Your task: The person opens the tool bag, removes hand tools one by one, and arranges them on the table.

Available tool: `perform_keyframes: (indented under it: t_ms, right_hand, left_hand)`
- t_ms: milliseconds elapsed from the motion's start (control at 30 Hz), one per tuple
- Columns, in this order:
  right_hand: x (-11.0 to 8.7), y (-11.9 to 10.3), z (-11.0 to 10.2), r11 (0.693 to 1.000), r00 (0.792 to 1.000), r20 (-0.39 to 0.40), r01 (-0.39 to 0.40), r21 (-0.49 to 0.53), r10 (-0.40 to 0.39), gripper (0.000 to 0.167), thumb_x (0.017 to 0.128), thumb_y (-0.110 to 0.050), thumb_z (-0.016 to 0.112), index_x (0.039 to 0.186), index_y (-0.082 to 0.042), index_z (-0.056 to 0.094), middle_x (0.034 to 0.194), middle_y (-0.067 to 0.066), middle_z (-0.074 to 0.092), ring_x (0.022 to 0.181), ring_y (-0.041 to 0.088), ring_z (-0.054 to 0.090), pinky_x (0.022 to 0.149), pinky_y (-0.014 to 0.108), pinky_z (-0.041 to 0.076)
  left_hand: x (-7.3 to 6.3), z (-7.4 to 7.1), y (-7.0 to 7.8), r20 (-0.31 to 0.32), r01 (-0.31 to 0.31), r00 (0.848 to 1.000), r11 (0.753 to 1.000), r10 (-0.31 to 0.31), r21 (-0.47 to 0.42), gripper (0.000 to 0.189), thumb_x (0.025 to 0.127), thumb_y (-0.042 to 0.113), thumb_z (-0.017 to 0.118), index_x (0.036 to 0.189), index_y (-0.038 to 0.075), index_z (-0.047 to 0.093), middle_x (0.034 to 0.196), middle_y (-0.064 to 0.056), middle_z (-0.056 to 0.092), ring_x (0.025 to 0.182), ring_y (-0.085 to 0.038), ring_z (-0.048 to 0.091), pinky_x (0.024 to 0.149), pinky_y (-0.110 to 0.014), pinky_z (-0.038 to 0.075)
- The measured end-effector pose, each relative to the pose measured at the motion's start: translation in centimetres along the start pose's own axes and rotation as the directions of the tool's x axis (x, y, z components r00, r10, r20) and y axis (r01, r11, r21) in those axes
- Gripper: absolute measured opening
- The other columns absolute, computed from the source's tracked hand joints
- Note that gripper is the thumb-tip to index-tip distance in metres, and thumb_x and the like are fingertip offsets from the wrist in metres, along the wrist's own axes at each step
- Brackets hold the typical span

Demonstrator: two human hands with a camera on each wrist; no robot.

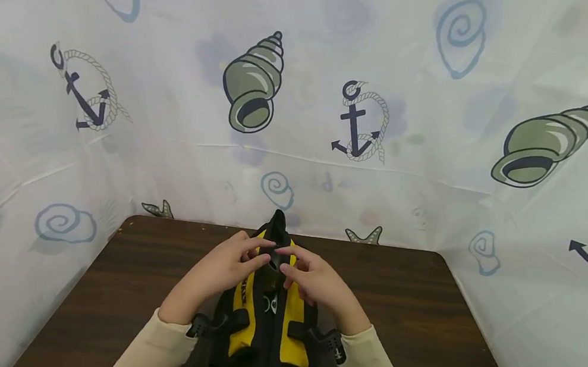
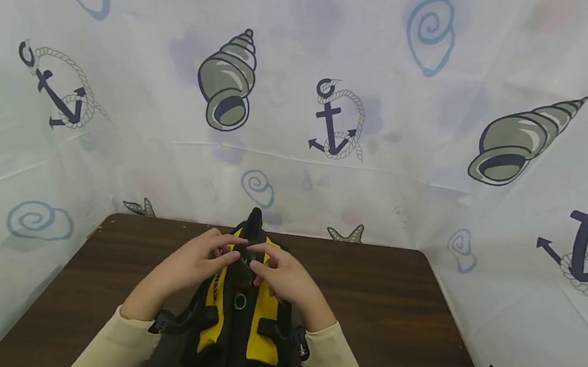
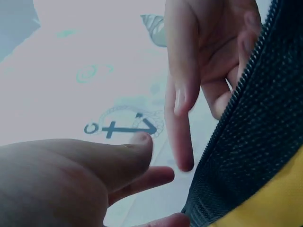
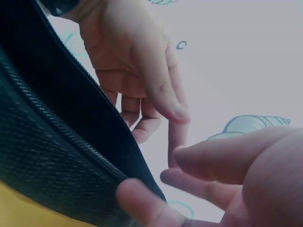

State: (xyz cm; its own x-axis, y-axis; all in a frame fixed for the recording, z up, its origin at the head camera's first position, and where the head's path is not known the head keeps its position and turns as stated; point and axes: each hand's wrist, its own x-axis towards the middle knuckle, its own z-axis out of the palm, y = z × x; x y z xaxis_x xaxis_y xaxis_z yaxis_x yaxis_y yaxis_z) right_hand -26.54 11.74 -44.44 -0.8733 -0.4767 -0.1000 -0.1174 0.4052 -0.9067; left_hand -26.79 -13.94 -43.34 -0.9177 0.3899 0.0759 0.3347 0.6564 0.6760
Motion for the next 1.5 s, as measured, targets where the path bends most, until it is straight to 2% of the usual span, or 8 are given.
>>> perform_keyframes:
  t_ms: [200, 333, 467, 567, 667, 900, 1267, 1500]
  right_hand:
    - [0.3, -0.2, 0.7, 0.993, 0.995, -0.091, -0.056, -0.104, 0.046, 0.033, 0.11, -0.043, 0.065, 0.141, -0.029, 0.067, 0.095, 0.011, 0.074, 0.062, 0.042, 0.059, 0.053, 0.043, 0.055]
    - [-0.7, -0.4, 0.4, 0.981, 0.98, -0.191, -0.086, -0.173, 0.053, 0.02, 0.111, -0.041, 0.065, 0.127, -0.031, 0.068, 0.093, 0.014, 0.071, 0.059, 0.033, 0.059, 0.056, 0.043, 0.056]
    - [-1.6, -0.1, -0.1, 0.957, 0.952, -0.304, -0.117, -0.266, 0.032, 0.015, 0.11, -0.042, 0.066, 0.118, -0.029, 0.066, 0.087, 0.007, 0.068, 0.06, 0.023, 0.058, 0.057, 0.037, 0.051]
    - [-2.1, 0.5, -0.2, 0.936, 0.934, -0.357, -0.144, -0.32, 0.022, 0.019, 0.108, -0.04, 0.07, 0.116, -0.025, 0.062, 0.083, 0.002, 0.064, 0.06, 0.021, 0.055, 0.058, 0.035, 0.046]
    - [-2.3, 1.0, -0.4, 0.929, 0.929, -0.368, -0.154, -0.336, 0.021, 0.022, 0.106, -0.032, 0.074, 0.118, -0.021, 0.058, 0.08, 0.002, 0.06, 0.059, 0.02, 0.051, 0.057, 0.034, 0.042]
    - [-3.1, 1.7, -2.0, 0.954, 0.92, -0.385, -0.18, -0.239, 0.078, 0.02, 0.105, -0.013, 0.071, 0.12, -0.018, 0.059, 0.084, 0.007, 0.058, 0.057, 0.024, 0.059, 0.055, 0.036, 0.053]
    - [-3.9, 3.2, -6.0, 0.962, 0.904, -0.394, -0.239, -0.136, 0.169, 0.017, 0.108, -0.014, 0.065, 0.125, -0.019, 0.063, 0.096, 0.012, 0.066, 0.067, 0.03, 0.067, 0.063, 0.041, 0.063]
    - [-3.7, 4.6, -7.3, 0.983, 0.88, -0.451, -0.181, -0.026, 0.15, 0.016, 0.106, -0.003, 0.067, 0.12, -0.009, 0.061, 0.107, 0.017, 0.062, 0.08, 0.033, 0.076, 0.074, 0.046, 0.069]
  left_hand:
    - [-0.1, 0.5, -0.9, 0.02, 0.024, 1.0, 1.0, -0.024, -0.009, 0.038, 0.109, 0.049, 0.065, 0.143, 0.034, 0.072, 0.097, -0.002, 0.055, 0.074, -0.02, 0.053, 0.063, -0.032, 0.044]
    - [-0.4, 0.2, -1.2, 0.003, 0.035, 0.999, 0.999, -0.035, 0.028, 0.03, 0.109, 0.051, 0.064, 0.131, 0.034, 0.074, 0.099, 0.002, 0.063, 0.08, -0.018, 0.057, 0.069, -0.035, 0.048]
    - [-1.2, -0.8, -1.5, -0.011, 0.066, 0.998, 0.996, -0.065, 0.054, 0.024, 0.109, 0.055, 0.062, 0.115, 0.031, 0.066, 0.081, 0.002, 0.059, 0.067, -0.017, 0.053, 0.062, -0.034, 0.045]
    - [-2.0, -1.6, -1.7, 0.027, 0.08, 0.996, 0.994, -0.082, 0.069, 0.025, 0.11, 0.049, 0.064, 0.118, 0.026, 0.061, 0.072, 0.0, 0.051, 0.056, -0.018, 0.045, 0.054, -0.033, 0.039]
    - [-2.4, -2.4, -1.9, 0.078, 0.084, 0.993, 0.994, -0.09, 0.073, 0.023, 0.111, 0.031, 0.065, 0.132, 0.023, 0.06, 0.073, -0.001, 0.051, 0.054, -0.017, 0.042, 0.054, -0.032, 0.036]
    - [-3.1, -4.4, -3.3, 0.14, 0.123, 0.982, 0.992, -0.125, 0.024, 0.042, 0.106, 0.008, 0.057, 0.146, 0.02, 0.062, 0.071, -0.003, 0.06, 0.061, -0.021, 0.06, 0.057, -0.035, 0.043]
    - [-3.7, -7.3, -6.0, 0.154, 0.17, 0.974, 0.985, -0.168, 0.006, 0.045, 0.109, 0.011, 0.058, 0.152, 0.025, 0.062, 0.086, -0.006, 0.071, 0.07, -0.023, 0.064, 0.063, -0.037, 0.048]
    - [-3.8, -8.3, -7.6, 0.15, 0.165, 0.975, 0.986, -0.163, -0.002, 0.042, 0.112, 0.013, 0.056, 0.151, 0.025, 0.065, 0.083, -0.008, 0.069, 0.069, -0.024, 0.062, 0.06, -0.034, 0.046]
